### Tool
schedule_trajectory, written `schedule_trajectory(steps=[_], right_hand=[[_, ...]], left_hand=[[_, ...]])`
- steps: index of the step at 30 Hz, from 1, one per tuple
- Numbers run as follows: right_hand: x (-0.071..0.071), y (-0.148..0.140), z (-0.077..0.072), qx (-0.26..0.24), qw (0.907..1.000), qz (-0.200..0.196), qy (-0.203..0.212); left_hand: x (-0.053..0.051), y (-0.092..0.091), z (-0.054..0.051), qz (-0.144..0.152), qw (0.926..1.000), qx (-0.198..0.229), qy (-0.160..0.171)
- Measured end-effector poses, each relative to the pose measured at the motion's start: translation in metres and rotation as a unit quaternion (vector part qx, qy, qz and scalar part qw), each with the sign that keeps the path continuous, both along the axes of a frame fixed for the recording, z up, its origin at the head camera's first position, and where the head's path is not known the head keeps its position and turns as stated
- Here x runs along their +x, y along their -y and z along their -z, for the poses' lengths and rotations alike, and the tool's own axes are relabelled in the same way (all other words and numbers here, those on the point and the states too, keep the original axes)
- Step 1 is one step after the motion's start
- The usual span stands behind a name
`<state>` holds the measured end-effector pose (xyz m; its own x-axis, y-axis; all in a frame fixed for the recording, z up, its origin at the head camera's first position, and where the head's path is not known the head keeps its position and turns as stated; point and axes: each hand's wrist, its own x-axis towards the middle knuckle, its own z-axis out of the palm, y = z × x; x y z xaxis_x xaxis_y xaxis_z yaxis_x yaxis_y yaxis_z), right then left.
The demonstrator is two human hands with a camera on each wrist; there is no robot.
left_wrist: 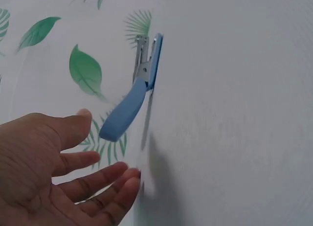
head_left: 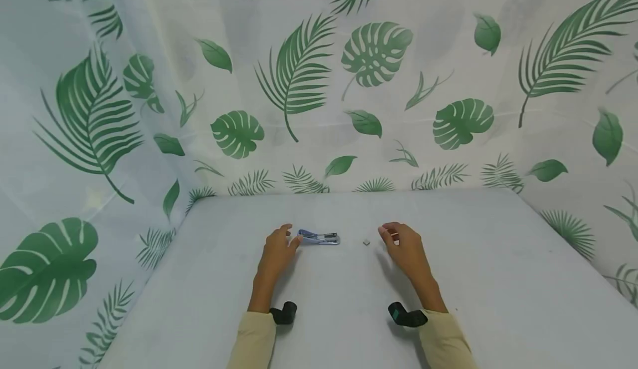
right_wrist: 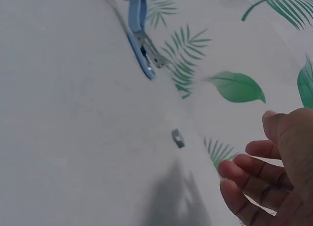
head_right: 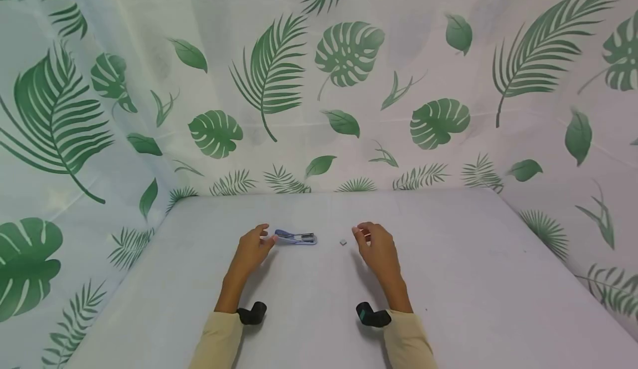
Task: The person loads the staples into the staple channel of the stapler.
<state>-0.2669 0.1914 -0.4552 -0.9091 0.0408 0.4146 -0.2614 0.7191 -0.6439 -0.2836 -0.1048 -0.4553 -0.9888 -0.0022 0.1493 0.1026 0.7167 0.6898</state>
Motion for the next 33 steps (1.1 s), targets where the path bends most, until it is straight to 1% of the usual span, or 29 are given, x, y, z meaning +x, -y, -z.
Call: schedule_trajectory(steps=[2,3,5,6,7,8,9,10,11,12,13,15,18,19,21,22,23,24,26,30,33], right_hand=[[-0.001,0.001,0.003,-0.036,0.9989,-0.001,0.029],[-0.001,0.001,0.005,-0.055,0.9972,0.000,0.051],[-0.002,0.003,0.009,-0.094,0.9911,-0.002,0.094],[-0.002,0.004,0.012,-0.110,0.9878,-0.001,0.110],[-0.003,0.005,0.014,-0.124,0.9847,-0.001,0.123],[-0.003,0.006,0.016,-0.134,0.9820,-0.001,0.132],[-0.003,0.008,0.018,-0.141,0.9798,-0.001,0.141],[-0.003,0.009,0.020,-0.149,0.9779,-0.001,0.147],[-0.003,0.010,0.022,-0.155,0.9762,0.000,0.152],[-0.003,0.011,0.023,-0.161,0.9748,0.002,0.155],[-0.003,0.012,0.023,-0.166,0.9734,0.004,0.158],[-0.003,0.013,0.024,-0.178,0.9708,0.008,0.161],[-0.005,0.014,0.024,-0.181,0.9693,0.007,0.166],[-0.004,0.013,0.025,-0.180,0.9691,0.007,0.169],[-0.004,0.013,0.026,-0.177,0.9692,0.006,0.171],[-0.004,0.013,0.027,-0.175,0.9695,0.005,0.171],[-0.004,0.013,0.027,-0.174,0.9700,0.004,0.170],[-0.005,0.013,0.027,-0.174,0.9704,0.004,0.167],[-0.006,0.013,0.028,-0.173,0.9716,0.003,0.162],[-0.006,0.013,0.030,-0.168,0.9730,0.004,0.159],[-0.005,0.013,0.032,-0.162,0.9742,0.007,0.157]], left_hand=[[-0.003,-0.002,0.002,0.008,0.9989,0.042,0.018],[-0.004,-0.003,0.004,0.012,0.9975,0.062,0.030],[-0.006,-0.004,0.007,0.017,0.9938,0.099,0.047],[-0.008,-0.005,0.008,0.017,0.9912,0.120,0.055],[-0.009,-0.005,0.010,0.020,0.9865,0.150,0.063],[-0.009,-0.006,0.012,0.024,0.9802,0.183,0.070],[-0.010,-0.008,0.014,0.027,0.9718,0.220,0.080],[-0.011,-0.009,0.016,0.031,0.9616,0.258,0.087],[-0.012,-0.010,0.017,0.033,0.9500,0.296,0.095],[-0.011,-0.012,0.018,0.035,0.9368,0.333,0.103],[-0.012,-0.013,0.019,0.034,0.9246,0.363,0.111],[-0.011,-0.016,0.018,0.029,0.9074,0.400,0.124],[-0.009,-0.021,0.016,0.018,0.8874,0.440,0.138],[-0.008,-0.023,0.016,0.017,0.8798,0.453,0.142],[-0.007,-0.026,0.018,0.016,0.8625,0.484,0.148],[-0.007,-0.027,0.019,0.014,0.8555,0.496,0.149],[-0.007,-0.028,0.019,0.013,0.8500,0.505,0.148],[-0.008,-0.029,0.020,0.011,0.8460,0.512,0.147],[-0.009,-0.031,0.020,0.003,0.8458,0.513,0.145],[-0.010,-0.034,0.021,-0.009,0.8553,0.499,0.140],[-0.010,-0.035,0.023,-0.002,0.8611,0.491,0.134]])
